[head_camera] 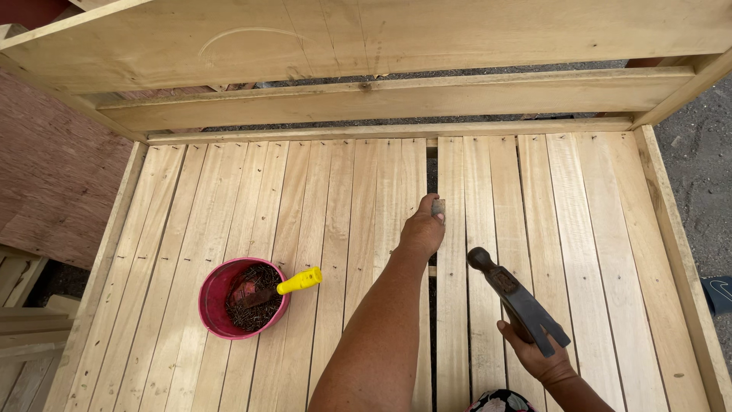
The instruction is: The person uses a hammer and a small wooden block to tap wooden slats together on a bed frame. They repeatedly strike the block to close gaps between adjacent slats, working along the length of the bed base.
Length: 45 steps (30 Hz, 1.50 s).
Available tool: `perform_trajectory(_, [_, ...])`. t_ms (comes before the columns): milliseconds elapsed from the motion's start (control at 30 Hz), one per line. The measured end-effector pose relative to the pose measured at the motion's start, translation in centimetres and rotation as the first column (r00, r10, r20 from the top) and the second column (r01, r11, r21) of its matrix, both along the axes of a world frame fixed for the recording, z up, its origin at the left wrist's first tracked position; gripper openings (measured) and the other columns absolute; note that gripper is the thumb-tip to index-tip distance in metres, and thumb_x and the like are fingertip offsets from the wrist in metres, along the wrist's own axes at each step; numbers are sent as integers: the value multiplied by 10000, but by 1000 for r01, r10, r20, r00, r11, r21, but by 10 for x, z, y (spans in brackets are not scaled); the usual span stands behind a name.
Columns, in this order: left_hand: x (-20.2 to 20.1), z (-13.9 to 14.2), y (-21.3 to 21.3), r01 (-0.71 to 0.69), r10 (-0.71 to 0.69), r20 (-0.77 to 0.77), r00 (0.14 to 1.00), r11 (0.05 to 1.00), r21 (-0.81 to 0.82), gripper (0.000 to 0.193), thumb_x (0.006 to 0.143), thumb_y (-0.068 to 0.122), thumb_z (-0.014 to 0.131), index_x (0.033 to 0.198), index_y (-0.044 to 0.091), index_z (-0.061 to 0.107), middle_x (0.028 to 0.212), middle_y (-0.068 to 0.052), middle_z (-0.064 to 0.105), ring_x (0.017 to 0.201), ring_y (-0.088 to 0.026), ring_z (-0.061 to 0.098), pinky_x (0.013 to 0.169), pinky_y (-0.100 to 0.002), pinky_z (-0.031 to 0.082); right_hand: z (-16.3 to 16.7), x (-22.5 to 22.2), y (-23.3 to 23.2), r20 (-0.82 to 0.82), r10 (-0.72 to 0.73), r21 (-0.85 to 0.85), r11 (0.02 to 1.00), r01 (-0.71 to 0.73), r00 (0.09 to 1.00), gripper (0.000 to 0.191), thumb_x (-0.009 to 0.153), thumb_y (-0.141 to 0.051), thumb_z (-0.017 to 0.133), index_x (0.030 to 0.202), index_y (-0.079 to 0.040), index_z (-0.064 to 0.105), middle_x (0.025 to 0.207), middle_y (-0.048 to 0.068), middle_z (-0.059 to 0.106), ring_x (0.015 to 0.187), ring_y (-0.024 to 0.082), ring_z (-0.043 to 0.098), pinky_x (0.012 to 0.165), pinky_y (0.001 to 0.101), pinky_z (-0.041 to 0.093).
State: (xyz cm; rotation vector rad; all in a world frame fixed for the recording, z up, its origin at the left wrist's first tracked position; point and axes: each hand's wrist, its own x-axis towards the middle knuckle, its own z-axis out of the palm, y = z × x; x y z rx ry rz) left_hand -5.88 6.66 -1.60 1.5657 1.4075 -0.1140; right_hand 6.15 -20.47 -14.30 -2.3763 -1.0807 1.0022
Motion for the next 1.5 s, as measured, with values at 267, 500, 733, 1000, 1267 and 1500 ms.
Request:
perform_trajectory(267, [-6, -1, -2, -7, 7, 9, 1000, 999, 36, 503, 1071, 302, 385, 1561, 342, 278, 1370, -114, 625, 1224, -263, 636, 1064, -413, 513, 1, -3, 16, -172, -247, -304, 934, 187, 954, 359, 884, -389, 780, 1028, -61, 759, 705, 110, 650, 687, 219, 628, 694, 386, 544])
perform_trajectory(500, [-2, -11, 7, -4, 3, 49, 999, 1000, 22, 499, 1062, 291, 428, 1549, 329, 327, 1393, -120, 611, 1250, -273, 616, 1070, -423, 499, 2, -13, 7, -175, -223, -157, 968, 196, 959, 282, 868, -356, 763, 982, -99, 777, 612, 129, 630, 569, 212, 581, 646, 395, 545])
perform_trajectory(733, [-1, -32, 15, 7, -13, 80, 997, 998, 69, 494, 1033, 250, 504, 1515, 307, 409, 1410, -115, 608, 1267, -284, 602, 1067, -420, 492, 7, -1, 20, -209, -196, -305, 944, 126, 958, 372, 887, -358, 796, 985, -4, 739, 631, 85, 618, 586, 200, 578, 643, 414, 546])
perform_trajectory(1000, [8, -23, 21, -17, 18, 14, 1000, 998, -54, 683, 920, 157, 620, 1534, 261, 338, 1313, -134, 650, 1144, -247, 685, 991, -402, 565, 3, 2, 31, -60, -43, -465, 885, 10, 997, 330, 880, -192, 770, 1173, -78, 672, 679, -4, 602, 650, 137, 641, 674, 351, 559])
perform_trajectory(1267, [22, -47, 16, -279, 281, 102, 954, 960, -33, 774, 788, 212, 835, 1466, 227, 462, 1366, -98, 609, 1198, -241, 647, 1002, -344, 549, 20, -10, 51, -392, -514, -511, 811, 284, 763, 357, 891, -117, 757, 1124, 95, 590, 587, 79, 525, 407, 190, 510, 391, 360, 471])
perform_trajectory(1500, [19, -59, 7, -411, 482, 241, 842, 864, -292, 741, 738, -169, 566, 1366, 225, 566, 1315, -183, 621, 995, -248, 709, 662, -375, 518, 31, -4, 60, -365, -453, -518, 825, 227, 814, 229, 888, -69, 729, 1008, 58, 581, 590, 84, 542, 420, 197, 562, 400, 376, 485])
